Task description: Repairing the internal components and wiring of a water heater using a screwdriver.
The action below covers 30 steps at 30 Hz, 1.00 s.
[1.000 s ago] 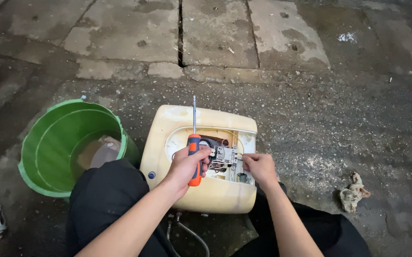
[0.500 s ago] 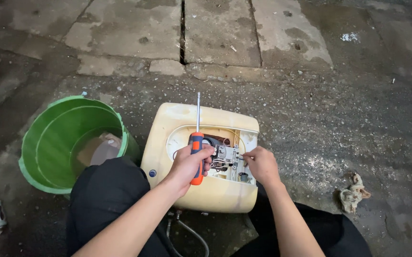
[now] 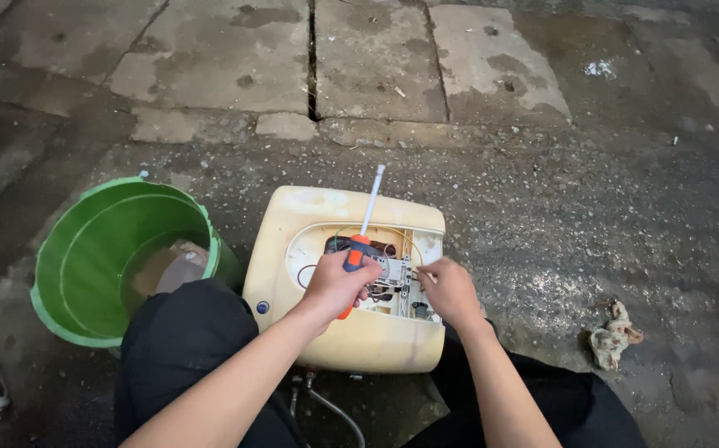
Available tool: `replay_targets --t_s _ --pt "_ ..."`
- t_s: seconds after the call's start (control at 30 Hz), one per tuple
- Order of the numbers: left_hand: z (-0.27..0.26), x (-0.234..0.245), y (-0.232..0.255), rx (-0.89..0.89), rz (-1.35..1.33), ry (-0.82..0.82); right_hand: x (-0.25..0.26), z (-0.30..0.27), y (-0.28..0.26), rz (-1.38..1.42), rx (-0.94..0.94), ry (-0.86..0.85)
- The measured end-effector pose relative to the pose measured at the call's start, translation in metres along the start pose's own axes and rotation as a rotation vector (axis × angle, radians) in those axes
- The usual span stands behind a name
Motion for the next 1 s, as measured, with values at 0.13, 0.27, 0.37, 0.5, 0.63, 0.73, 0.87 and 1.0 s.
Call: replay_targets --t_s 0.13,0.27,0.37,0.5,0.63,0.73,0.87,1.0 --pt "0.014 -0.015 -0.001 -0.066 0.073 -0.111 0.038 -0.034 -0.064 0.156 0.192 -0.007" --pt "0.008 -0.018 0.003 -0.053 0.077 -0.15 0.063 -0.076 -0.107 0.289 0.341 -0.062" --pt "0.005 -0.019 -0.001 -0.026 0.043 -0.215 0.06 -0.086 -0.104 0.349 0.396 -0.054" --pt "0.003 -0.021 -0.003 -0.001 -0.076 -0.251 0.053 -0.08 -0.095 0.4 0.389 -0.011" --pt "0.0 -0.018 0.002 -0.005 -0.06 -0.265 0.044 -0.068 -0.081 0.429 0.306 0.024" --pt "0.0 -0.018 0.007 -0.02 -0.032 -0.246 0.046 -0.059 -0.078 0.41 0.239 0.023" --pt "0.015 -0.011 0.002 -0.042 -0.059 -0.154 0.048 -0.042 -0.062 0.122 0.096 0.057" --pt "0.021 -0.006 0.001 -0.023 -0.143 -0.107 0.011 -0.005 -0.015 0.027 -0.026 0.035"
Point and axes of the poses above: each hand's wrist, its own z-axis towards the middle knuckle, its own x-axis out of the back of the hand, y = z × x, the point moved 6 cm from there along z, towards the middle knuckle
